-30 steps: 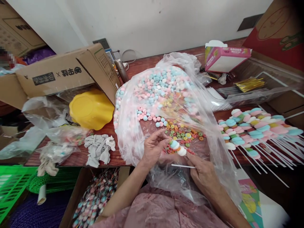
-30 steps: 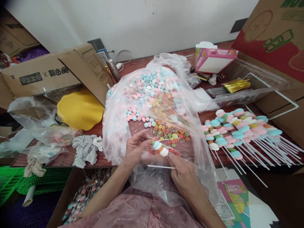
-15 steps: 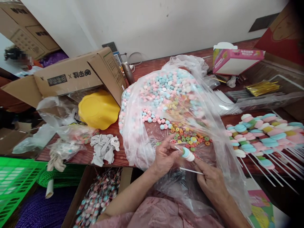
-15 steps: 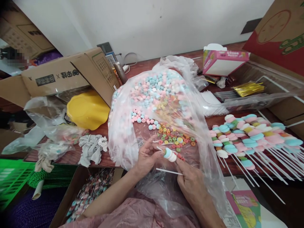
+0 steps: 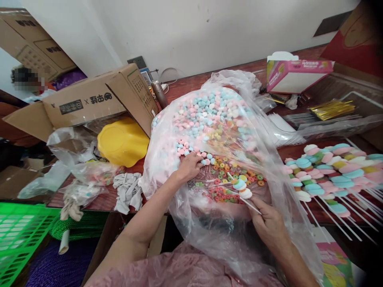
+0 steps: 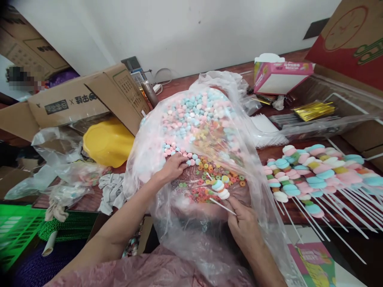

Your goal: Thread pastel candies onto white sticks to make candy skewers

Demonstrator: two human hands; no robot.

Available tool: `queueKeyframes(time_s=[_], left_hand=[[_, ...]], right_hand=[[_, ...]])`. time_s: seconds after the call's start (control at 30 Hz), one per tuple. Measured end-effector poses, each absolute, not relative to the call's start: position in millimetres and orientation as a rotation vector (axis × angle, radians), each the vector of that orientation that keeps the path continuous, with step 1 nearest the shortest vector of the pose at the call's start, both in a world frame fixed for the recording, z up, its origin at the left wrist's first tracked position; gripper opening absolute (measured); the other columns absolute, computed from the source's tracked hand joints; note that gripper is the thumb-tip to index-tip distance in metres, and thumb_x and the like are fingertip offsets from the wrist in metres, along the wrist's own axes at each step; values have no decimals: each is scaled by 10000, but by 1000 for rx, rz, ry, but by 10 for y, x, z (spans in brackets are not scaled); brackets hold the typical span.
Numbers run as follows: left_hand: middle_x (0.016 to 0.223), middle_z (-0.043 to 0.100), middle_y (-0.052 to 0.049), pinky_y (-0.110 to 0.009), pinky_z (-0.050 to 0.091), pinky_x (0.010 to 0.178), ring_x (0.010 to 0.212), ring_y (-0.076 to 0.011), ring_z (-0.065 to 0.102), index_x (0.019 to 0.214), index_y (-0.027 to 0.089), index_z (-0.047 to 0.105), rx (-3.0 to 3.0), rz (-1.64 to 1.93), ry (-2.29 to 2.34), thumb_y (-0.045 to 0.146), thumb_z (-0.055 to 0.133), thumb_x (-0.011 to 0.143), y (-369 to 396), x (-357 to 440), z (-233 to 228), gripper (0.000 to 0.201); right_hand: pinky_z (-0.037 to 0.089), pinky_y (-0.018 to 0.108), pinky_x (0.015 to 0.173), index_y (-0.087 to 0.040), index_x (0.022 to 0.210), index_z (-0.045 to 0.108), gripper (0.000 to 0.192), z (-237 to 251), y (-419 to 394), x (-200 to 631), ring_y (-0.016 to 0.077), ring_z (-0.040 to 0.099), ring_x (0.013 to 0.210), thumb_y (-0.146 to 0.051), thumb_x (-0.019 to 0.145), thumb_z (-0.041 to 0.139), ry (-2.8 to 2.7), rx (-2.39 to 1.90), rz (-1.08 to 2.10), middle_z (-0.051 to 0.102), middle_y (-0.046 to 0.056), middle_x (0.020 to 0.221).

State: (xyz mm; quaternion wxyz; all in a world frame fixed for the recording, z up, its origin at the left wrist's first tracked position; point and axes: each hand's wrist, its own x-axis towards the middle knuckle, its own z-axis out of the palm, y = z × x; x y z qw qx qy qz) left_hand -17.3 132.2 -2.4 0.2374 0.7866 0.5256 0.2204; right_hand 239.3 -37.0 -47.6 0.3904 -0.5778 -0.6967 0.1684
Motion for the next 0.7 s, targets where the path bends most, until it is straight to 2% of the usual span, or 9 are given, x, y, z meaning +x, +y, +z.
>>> queueKeyframes(time_s=[0.07, 0.17, 0.3, 0.4, 0.53, 0.7], left_hand=[[779, 577, -25, -323, 442, 819, 814, -188, 546, 707, 176, 672, 2171, 589, 1452, 113, 682, 770, 1352, -185, -83, 90], [769, 563, 2, -283, 425, 742, 755, -156, 531, 704, 169, 637, 2063, 662, 1500, 158, 716, 759, 1326, -179, -167, 97], [773, 608, 12, -262, 414, 690, 697, -130, 536, 749, 168, 675, 1901, 745, 1442, 225, 730, 764, 1303, -109, -187, 81], [721, 631, 17, -266, 414, 693, 688, -134, 539, 776, 172, 707, 1895, 750, 1404, 175, 733, 729, 1317, -16, -192, 54], [685, 636, 32, -244, 419, 649, 653, -122, 545, 865, 171, 725, 1750, 842, 1363, 105, 704, 680, 1302, 80, -244, 197], [723, 638, 14, -224, 437, 607, 637, -104, 549, 981, 146, 747, 1503, 1019, 1230, 160, 745, 659, 1059, 162, -188, 322]], right_hand=[[521, 253, 553, -175, 929, 766, 332, -469, -380, 2388, 186, 707, 589, -203, 916, 435, -1774, -1465, 427, 775, 49, 762], [528, 252, 590, -181, 943, 762, 335, -492, -395, 2367, 194, 731, 659, -206, 926, 428, -1763, -1471, 404, 784, 53, 807], [514, 259, 570, -176, 927, 755, 316, -537, -394, 2352, 193, 709, 611, -255, 953, 451, -1758, -1480, 407, 758, 43, 730], [519, 266, 579, -184, 896, 755, 314, -554, -385, 2341, 196, 709, 626, -278, 965, 463, -1767, -1478, 379, 761, 54, 756], [533, 271, 598, -187, 951, 762, 326, -563, -388, 2325, 195, 704, 629, -290, 985, 454, -1780, -1488, 348, 744, 49, 724], [540, 278, 605, -187, 969, 767, 332, -577, -407, 2320, 195, 713, 639, -288, 993, 452, -1807, -1494, 323, 768, 54, 775]])
